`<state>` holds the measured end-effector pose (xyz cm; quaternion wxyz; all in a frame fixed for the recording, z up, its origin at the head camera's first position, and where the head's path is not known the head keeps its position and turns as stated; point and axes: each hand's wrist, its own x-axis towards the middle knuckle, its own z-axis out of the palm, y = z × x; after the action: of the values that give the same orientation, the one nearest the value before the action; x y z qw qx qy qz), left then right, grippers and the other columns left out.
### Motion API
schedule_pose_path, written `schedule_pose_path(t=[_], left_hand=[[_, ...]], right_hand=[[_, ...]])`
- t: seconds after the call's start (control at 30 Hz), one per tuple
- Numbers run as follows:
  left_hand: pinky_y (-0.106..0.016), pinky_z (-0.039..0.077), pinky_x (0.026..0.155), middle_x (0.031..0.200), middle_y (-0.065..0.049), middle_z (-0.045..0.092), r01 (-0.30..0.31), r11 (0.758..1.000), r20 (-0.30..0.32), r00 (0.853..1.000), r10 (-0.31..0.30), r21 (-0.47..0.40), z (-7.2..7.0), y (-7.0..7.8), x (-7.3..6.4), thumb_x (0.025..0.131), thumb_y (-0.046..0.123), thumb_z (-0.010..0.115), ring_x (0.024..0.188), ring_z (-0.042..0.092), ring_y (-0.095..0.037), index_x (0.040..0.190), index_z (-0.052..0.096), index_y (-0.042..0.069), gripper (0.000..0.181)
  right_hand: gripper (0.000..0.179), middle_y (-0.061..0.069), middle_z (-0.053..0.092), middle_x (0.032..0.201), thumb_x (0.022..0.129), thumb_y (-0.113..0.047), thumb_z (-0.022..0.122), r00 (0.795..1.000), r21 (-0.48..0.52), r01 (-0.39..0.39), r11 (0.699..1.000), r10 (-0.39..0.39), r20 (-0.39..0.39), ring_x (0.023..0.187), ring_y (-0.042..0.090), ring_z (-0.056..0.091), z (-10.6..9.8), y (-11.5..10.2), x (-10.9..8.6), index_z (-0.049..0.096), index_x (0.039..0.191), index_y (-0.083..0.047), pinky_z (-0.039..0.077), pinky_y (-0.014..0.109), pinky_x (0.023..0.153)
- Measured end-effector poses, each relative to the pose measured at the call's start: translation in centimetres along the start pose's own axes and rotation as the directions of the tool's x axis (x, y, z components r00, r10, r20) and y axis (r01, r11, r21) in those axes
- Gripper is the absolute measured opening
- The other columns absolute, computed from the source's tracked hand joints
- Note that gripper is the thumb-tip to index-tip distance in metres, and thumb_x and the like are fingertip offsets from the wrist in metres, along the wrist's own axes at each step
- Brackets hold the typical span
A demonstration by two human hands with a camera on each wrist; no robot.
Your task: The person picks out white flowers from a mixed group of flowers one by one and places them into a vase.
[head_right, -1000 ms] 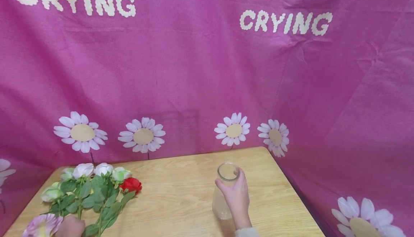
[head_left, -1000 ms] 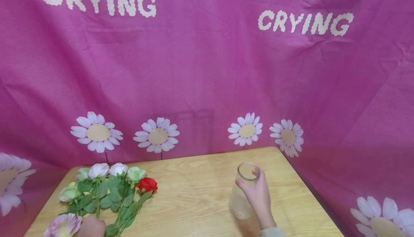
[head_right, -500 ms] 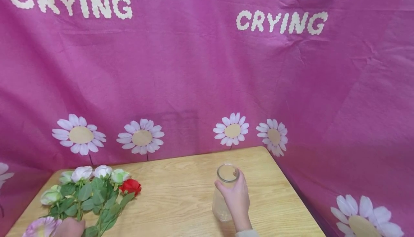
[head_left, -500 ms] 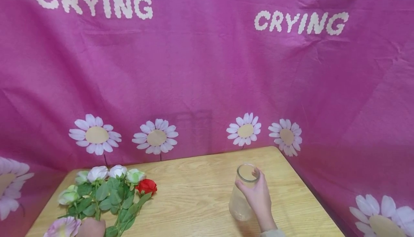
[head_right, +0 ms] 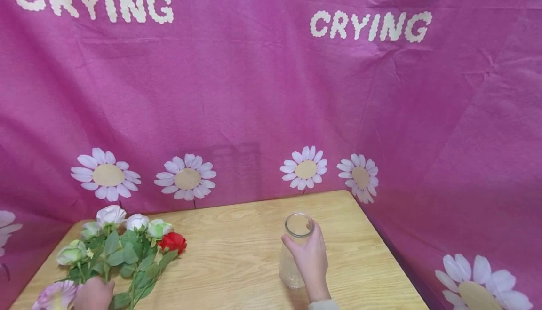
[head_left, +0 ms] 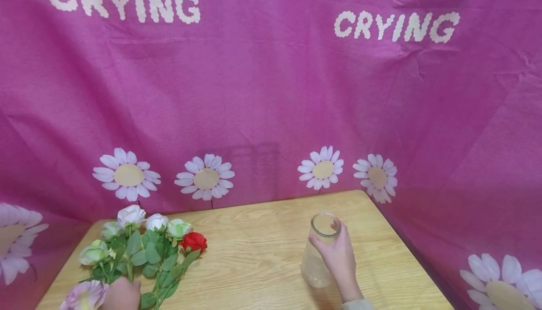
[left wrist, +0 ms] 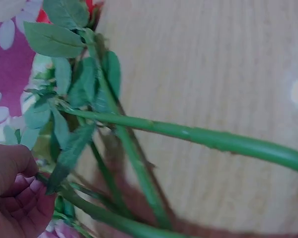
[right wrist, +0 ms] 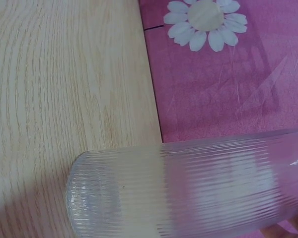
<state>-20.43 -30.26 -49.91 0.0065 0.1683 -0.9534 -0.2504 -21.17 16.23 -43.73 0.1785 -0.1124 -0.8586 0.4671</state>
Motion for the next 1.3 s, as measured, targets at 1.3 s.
schedule_pose_path(t=[1.3], left_hand=[[-0.038, 0.048, 0.054, 0.075, -0.014, 0.062, -0.638, 0.734, -0.731, 0.612, 0.302, -0.231, -5.4, 23.1, -4.4, 0.076, 0.000, 0.058, 0.060, 0.060, -0.024, 0.087, 0.065, -0.006, 0.014]], right_hand=[[0.081, 0.024, 0.043, 0.126, 0.069, -0.027, 0.076, 0.999, 0.059, 0.035, 0.998, -0.035, -0.007, 0.117, 0.039, 0.039, -0.2, 0.4, -0.4, 0.031, 0.130, 0.003, 0.029, 0.053, 0.095]])
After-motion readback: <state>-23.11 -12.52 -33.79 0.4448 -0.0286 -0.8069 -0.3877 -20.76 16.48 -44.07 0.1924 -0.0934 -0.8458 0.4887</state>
